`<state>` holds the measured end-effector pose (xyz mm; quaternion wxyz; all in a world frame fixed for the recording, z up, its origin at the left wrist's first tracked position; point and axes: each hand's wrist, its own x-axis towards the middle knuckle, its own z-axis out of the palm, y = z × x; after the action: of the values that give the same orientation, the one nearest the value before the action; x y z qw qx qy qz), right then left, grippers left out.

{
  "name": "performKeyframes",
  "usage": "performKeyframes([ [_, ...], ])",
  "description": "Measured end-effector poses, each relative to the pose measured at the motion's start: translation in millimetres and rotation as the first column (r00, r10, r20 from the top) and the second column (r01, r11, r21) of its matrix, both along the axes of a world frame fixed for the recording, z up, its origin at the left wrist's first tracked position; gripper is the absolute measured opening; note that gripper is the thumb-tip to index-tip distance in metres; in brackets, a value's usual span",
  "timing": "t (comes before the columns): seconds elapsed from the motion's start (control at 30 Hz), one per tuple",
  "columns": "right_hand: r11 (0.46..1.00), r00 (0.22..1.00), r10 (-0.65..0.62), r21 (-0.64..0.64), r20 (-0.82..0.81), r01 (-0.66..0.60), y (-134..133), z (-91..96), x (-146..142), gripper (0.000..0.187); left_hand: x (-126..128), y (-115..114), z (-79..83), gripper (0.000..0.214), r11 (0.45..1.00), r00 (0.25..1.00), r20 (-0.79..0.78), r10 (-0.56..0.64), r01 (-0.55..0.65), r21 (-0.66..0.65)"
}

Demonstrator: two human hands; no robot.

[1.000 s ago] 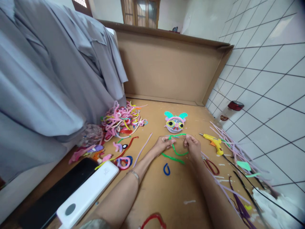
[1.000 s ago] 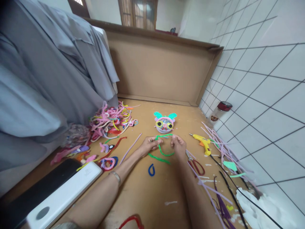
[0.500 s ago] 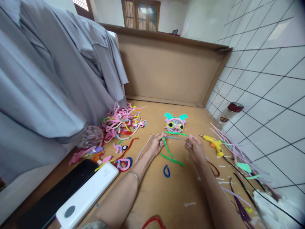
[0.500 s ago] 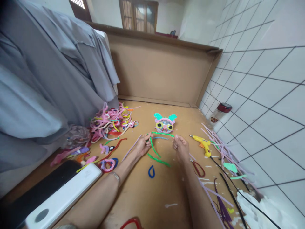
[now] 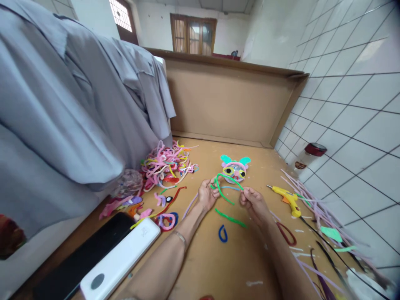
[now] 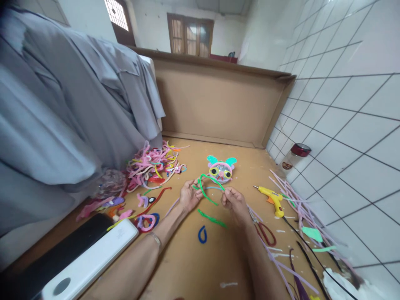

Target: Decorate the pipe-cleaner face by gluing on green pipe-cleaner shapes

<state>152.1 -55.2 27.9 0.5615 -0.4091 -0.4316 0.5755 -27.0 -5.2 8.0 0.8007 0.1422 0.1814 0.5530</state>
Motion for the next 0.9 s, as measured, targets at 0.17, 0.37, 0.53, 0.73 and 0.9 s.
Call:
performKeyframes([
  [0.17, 1.0, 0.998, 0.017, 0.005, -0.067, -0.017, 0, -1.3, 1, 0.036, 0, 3, -3.5, 0.016, 0.999, 0.999, -0.007, 0.051, -0.051, 0.015],
  [0.37, 0.999, 0.995, 0.033, -0.027, -0.091, -0.035, 2, -2.2, 6, 0.037, 8, 6, -8.6, 0.034, 0.94, 0.898, -0.283, 0.337, -0.305, 0.153],
  [0.53, 0.998, 0.995, 0.042, -0.033, -0.092, -0.045, 4, -3.7, 13, 0.036, 13, -1, -9.5, 0.04, 0.816, 0.692, -0.446, 0.568, -0.404, 0.412],
  [0.73, 0.997, 0.993, 0.071, -0.03, -0.095, -0.074, 5, -5.2, 17, 0.035, 13, -12, -5.9, 0.035, 0.755, 0.578, -0.5, 0.644, -0.378, 0.535],
  [0.9, 0.995, 0.989, 0.09, -0.027, -0.117, -0.093, 5, -5.5, 17, 0.033, 13, -13, -5.9, 0.029, 0.691, 0.485, -0.504, 0.715, -0.38, 0.614],
])
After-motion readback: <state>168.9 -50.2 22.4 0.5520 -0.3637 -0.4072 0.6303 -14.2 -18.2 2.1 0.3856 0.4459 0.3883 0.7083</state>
